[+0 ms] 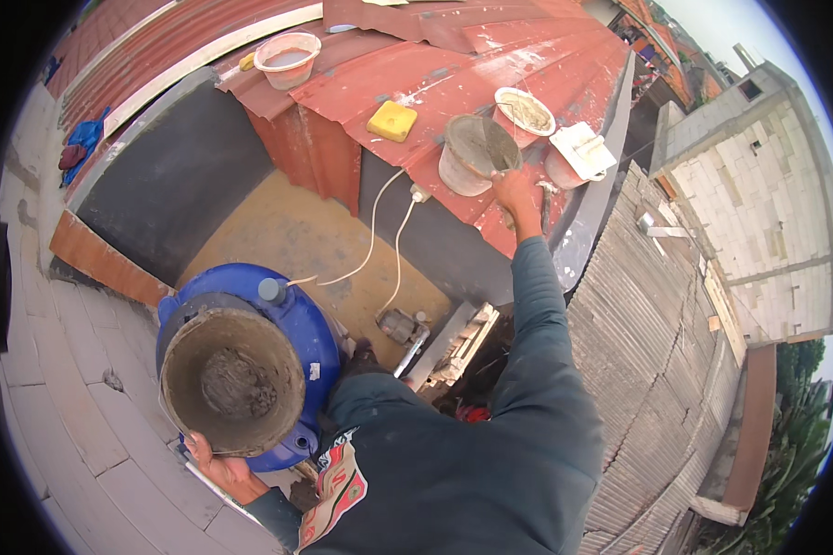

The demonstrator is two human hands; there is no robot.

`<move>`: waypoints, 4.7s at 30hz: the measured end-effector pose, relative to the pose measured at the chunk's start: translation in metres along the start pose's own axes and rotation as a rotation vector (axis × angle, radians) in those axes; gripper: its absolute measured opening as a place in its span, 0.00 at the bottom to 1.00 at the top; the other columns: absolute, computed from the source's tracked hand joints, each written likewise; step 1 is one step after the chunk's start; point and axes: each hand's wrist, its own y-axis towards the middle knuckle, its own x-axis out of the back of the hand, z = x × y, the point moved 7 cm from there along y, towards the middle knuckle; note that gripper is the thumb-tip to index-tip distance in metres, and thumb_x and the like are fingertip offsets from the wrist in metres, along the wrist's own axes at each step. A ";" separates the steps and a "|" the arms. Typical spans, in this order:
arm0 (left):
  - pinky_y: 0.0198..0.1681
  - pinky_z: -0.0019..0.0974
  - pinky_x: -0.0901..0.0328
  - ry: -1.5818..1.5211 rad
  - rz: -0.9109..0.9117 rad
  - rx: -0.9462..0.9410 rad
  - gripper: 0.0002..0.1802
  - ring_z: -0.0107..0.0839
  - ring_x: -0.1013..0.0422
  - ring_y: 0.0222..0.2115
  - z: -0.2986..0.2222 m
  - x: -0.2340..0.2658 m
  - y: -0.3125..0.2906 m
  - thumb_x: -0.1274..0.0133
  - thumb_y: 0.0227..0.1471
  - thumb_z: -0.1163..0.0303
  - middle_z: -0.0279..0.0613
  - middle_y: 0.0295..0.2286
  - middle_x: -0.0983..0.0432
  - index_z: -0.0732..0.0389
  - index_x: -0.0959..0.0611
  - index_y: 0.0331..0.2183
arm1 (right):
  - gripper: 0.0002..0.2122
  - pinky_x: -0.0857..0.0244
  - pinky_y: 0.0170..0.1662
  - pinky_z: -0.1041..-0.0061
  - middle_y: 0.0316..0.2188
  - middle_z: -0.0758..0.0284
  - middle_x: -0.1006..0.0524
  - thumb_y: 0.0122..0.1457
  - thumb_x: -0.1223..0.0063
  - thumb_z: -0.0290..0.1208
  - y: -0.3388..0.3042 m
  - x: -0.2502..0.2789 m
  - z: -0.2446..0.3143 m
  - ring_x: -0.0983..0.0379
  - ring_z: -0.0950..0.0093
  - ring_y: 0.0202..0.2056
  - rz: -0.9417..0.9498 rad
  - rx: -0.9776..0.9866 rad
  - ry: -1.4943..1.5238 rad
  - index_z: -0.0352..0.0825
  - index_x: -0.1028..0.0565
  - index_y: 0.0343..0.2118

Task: The person applies wet plaster from a bucket onto a wall using a trowel. The person gathers plaster onto the trowel and smooths it along the corner and flat surfaces of the masonry wall.

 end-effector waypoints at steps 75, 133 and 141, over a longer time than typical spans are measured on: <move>0.52 0.36 0.31 -0.059 0.511 0.171 0.18 0.30 0.24 0.43 0.094 -0.205 0.054 0.43 0.55 0.82 0.45 0.45 0.21 0.69 0.23 0.49 | 0.16 0.41 0.15 0.84 0.23 0.71 0.30 0.69 0.55 0.44 -0.048 0.075 0.064 0.38 0.84 0.15 0.464 -0.278 1.378 0.32 0.29 0.39; 0.59 0.41 0.38 0.024 -0.311 -0.720 0.08 0.36 0.29 0.53 -0.133 0.087 -0.079 0.38 0.51 0.77 0.54 0.56 0.29 0.61 0.23 0.30 | 0.20 0.28 0.37 0.66 0.38 0.62 0.21 0.52 0.41 0.24 -0.496 -0.028 0.537 0.22 0.63 0.36 0.679 2.017 0.733 0.40 0.21 0.50; 0.58 0.41 0.35 -0.149 -0.452 -0.702 0.11 0.34 0.27 0.51 -0.123 0.119 -0.116 0.39 0.49 0.82 0.51 0.54 0.26 0.66 0.21 0.36 | 0.15 0.27 0.36 0.65 0.35 0.62 0.19 0.52 0.40 0.23 -0.493 -0.017 0.545 0.21 0.62 0.34 0.863 1.917 0.895 0.35 0.18 0.45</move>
